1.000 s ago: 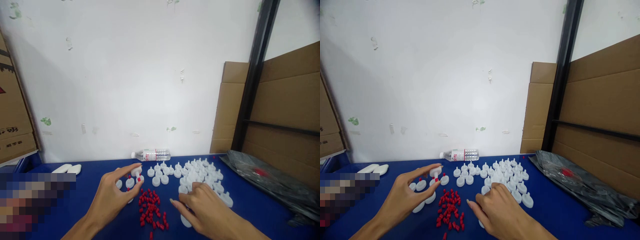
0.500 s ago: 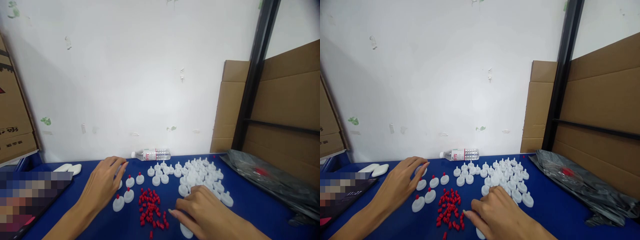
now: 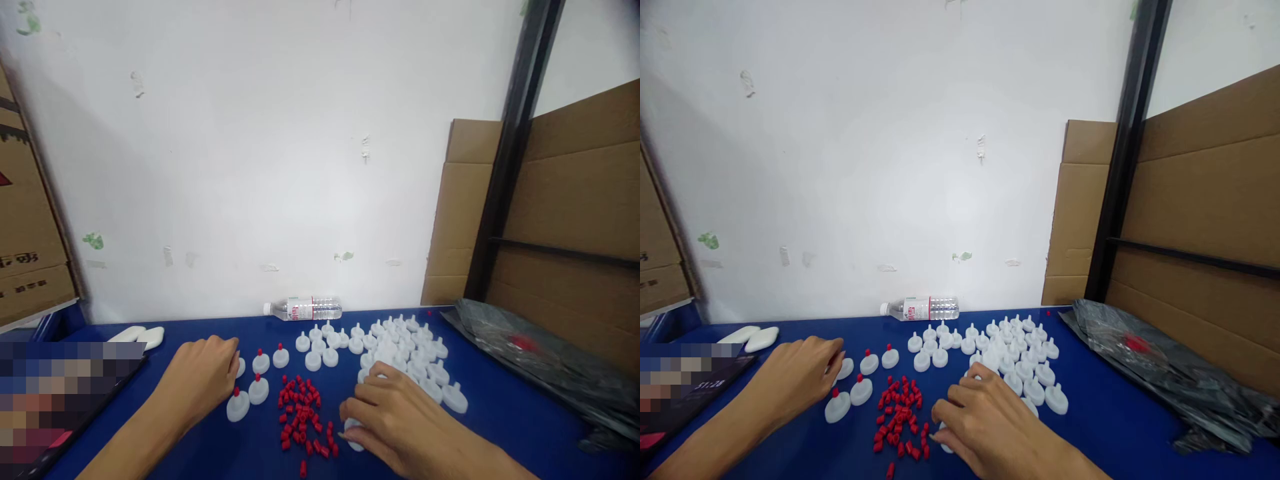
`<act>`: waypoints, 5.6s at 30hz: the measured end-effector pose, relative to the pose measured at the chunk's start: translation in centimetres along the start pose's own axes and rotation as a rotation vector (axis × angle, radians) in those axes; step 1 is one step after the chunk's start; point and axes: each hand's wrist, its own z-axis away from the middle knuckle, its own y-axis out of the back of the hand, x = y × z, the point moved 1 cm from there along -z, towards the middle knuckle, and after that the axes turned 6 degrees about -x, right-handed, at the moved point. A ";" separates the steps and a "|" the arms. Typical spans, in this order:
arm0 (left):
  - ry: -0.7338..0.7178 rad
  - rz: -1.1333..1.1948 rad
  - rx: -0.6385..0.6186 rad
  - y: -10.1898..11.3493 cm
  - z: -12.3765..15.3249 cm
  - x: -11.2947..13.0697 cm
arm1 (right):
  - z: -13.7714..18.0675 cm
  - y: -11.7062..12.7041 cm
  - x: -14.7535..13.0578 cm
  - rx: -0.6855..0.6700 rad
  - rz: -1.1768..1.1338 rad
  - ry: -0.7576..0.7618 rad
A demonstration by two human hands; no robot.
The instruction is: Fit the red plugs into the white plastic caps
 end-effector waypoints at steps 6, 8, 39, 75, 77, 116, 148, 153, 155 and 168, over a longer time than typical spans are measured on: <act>0.023 0.013 -0.039 0.1 0.0 0.3 | 0.0 -0.1 0.1 0.035 -0.052 -0.049; 0.004 0.019 0.008 0.6 0.1 0.8 | 0.1 -0.2 0.1 0.057 -0.072 -0.081; -0.706 0.555 0.654 0.8 2.9 7.6 | -0.1 -0.3 0.3 0.317 0.008 -0.018; -0.741 0.575 0.814 0.1 3.9 9.4 | 0.1 1.5 -1.0 0.592 -0.015 0.126; -0.735 0.551 0.842 -0.3 3.8 9.5 | 0.2 1.5 -1.1 0.602 -0.008 0.130; -0.360 0.384 0.431 -0.9 0.4 5.9 | 0.1 -1.8 2.3 0.254 0.018 -0.252; -0.500 0.451 0.343 -3.5 -0.2 7.0 | -0.1 -0.1 0.6 -0.007 -0.213 -0.235; -0.559 0.546 0.451 -2.2 0.3 7.0 | 0.1 0.3 0.2 0.145 -0.216 -0.179; -0.586 0.606 0.536 -1.4 0.6 7.0 | 0.2 0.3 0.1 0.167 -0.210 -0.155; -0.802 0.676 0.699 1.5 3.3 9.3 | 0.0 0.5 -1.3 0.121 -0.156 0.063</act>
